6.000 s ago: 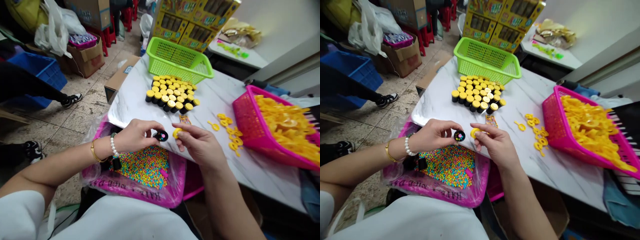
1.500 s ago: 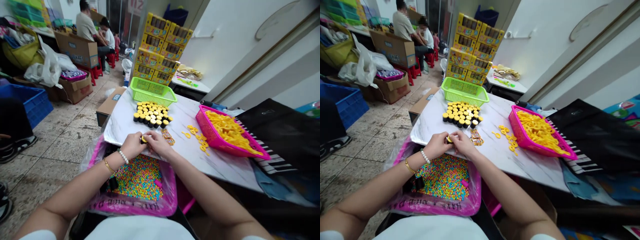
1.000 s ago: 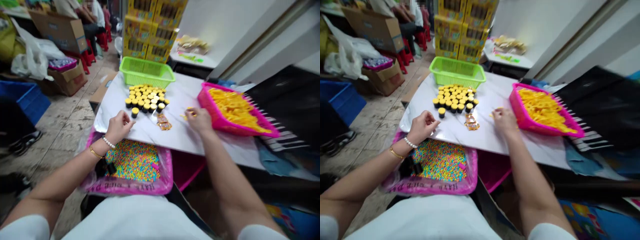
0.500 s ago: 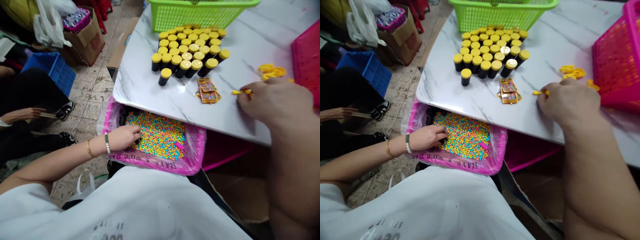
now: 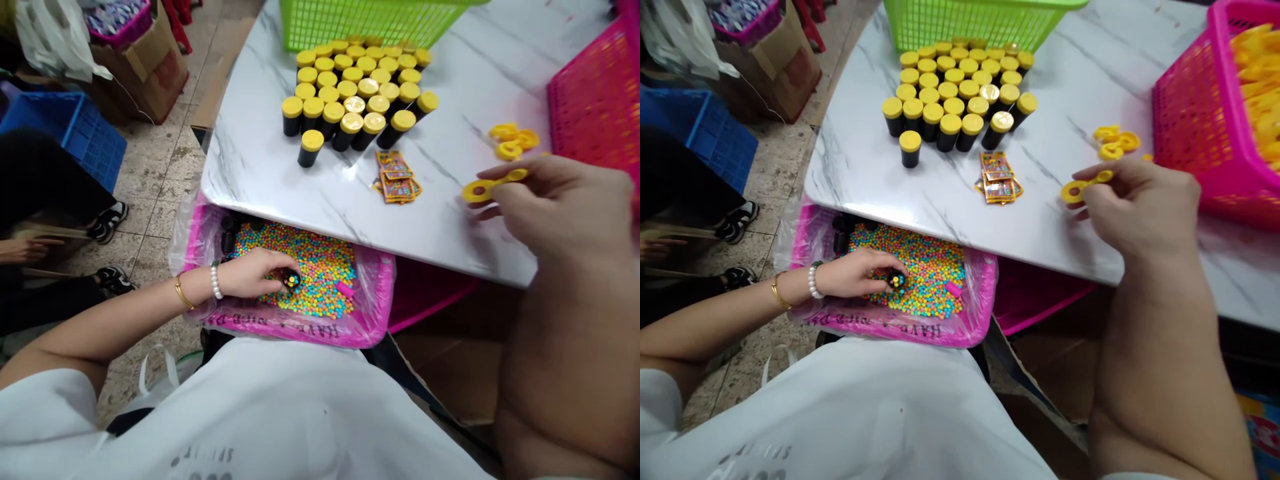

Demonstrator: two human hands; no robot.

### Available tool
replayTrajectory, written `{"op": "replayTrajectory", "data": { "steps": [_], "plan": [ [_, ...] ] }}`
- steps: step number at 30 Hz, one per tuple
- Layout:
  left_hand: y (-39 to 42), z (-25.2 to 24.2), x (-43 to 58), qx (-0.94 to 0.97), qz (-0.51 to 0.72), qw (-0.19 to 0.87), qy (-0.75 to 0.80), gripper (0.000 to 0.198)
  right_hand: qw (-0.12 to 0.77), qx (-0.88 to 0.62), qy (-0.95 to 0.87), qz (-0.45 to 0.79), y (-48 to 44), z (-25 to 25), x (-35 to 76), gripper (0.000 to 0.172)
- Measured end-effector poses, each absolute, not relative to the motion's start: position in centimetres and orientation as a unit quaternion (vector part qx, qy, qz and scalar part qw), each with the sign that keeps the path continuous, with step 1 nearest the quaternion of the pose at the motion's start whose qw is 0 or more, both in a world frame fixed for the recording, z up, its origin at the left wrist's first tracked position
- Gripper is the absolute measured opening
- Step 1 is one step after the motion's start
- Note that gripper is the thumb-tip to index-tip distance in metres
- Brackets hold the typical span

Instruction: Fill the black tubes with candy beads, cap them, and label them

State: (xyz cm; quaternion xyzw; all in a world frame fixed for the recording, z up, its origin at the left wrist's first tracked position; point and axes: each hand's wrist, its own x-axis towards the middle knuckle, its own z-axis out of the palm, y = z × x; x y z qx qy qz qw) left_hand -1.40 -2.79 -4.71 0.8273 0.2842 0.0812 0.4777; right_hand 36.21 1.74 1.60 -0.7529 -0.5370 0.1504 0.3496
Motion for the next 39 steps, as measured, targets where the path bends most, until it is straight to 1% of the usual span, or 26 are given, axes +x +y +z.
{"op": "replayTrajectory", "data": {
  "steps": [2,3,5,6,7,9,12,14,15,18,21,25,27,31,34,36,39],
  "plan": [
    [-2.9,-3.9,-1.3,0.764,0.119,0.556,0.305,0.033,0.447,-0.72,-0.459,0.267,1.5,1.8,36.2,0.023],
    [-2.9,-3.3,-1.2,0.732,0.144,0.591,0.307,0.032,0.475,-0.701,-0.423,0.323,1.4,1.9,36.1,0.023],
    [-2.8,-2.1,-0.7,0.691,0.199,0.624,0.306,0.03,0.486,-0.67,-0.37,0.421,1.2,2.4,35.8,0.022],
    [-2.5,-1.3,-0.4,0.686,0.228,0.619,0.307,0.03,0.482,-0.655,-0.359,0.459,1.1,2.7,35.4,0.022],
    [-2.2,-0.6,-0.1,0.692,0.256,0.599,0.311,0.03,0.478,-0.636,-0.357,0.489,0.9,3.0,34.9,0.021],
    [-1.0,0.6,0.5,0.725,0.312,0.521,0.326,0.03,0.476,-0.589,-0.382,0.529,0.5,3.7,33.5,0.02],
    [1.2,1.4,1.6,0.793,0.362,0.346,0.347,0.027,0.456,-0.525,-0.44,0.568,-0.1,4.5,30.1,0.024],
    [2.7,1.0,2.3,0.826,0.347,0.259,0.362,0.022,0.429,-0.503,-0.468,0.586,-0.1,4.6,27.6,0.023],
    [3.2,0.7,2.6,0.837,0.328,0.236,0.37,0.021,0.419,-0.495,-0.479,0.591,0.1,4.5,26.4,0.022],
    [4.1,-0.3,3.2,0.846,0.287,0.215,0.394,0.022,0.385,-0.491,-0.504,0.598,1.2,3.8,23.6,0.024],
    [4.1,-0.7,3.3,0.847,0.288,0.214,0.392,0.019,0.357,-0.514,-0.505,0.595,2.5,2.9,22.3,0.025],
    [3.8,-0.8,3.1,0.849,0.287,0.223,0.384,0.02,0.384,-0.541,-0.489,0.566,3.2,1.9,21.7,0.023],
    [3.8,-0.8,3.1,0.849,0.288,0.225,0.383,0.021,0.391,-0.546,-0.472,0.57,3.1,1.6,21.6,0.024],
    [3.7,-0.6,3.2,0.849,0.289,0.219,0.384,0.018,0.408,-0.534,-0.436,0.598,2.6,1.3,21.2,0.03],
    [3.5,-0.3,3.3,0.849,0.279,0.215,0.393,0.02,0.427,-0.526,-0.434,0.594,2.1,0.9,21.0,0.033],
    [3.3,0.0,3.4,0.842,0.265,0.227,0.411,0.022,0.442,-0.526,-0.438,0.58,1.9,0.7,21.0,0.031],
    [3.0,0.3,3.4,0.826,0.246,0.251,0.44,0.024,0.441,-0.534,-0.439,0.572,2.0,0.4,21.1,0.03]
  ]
}}
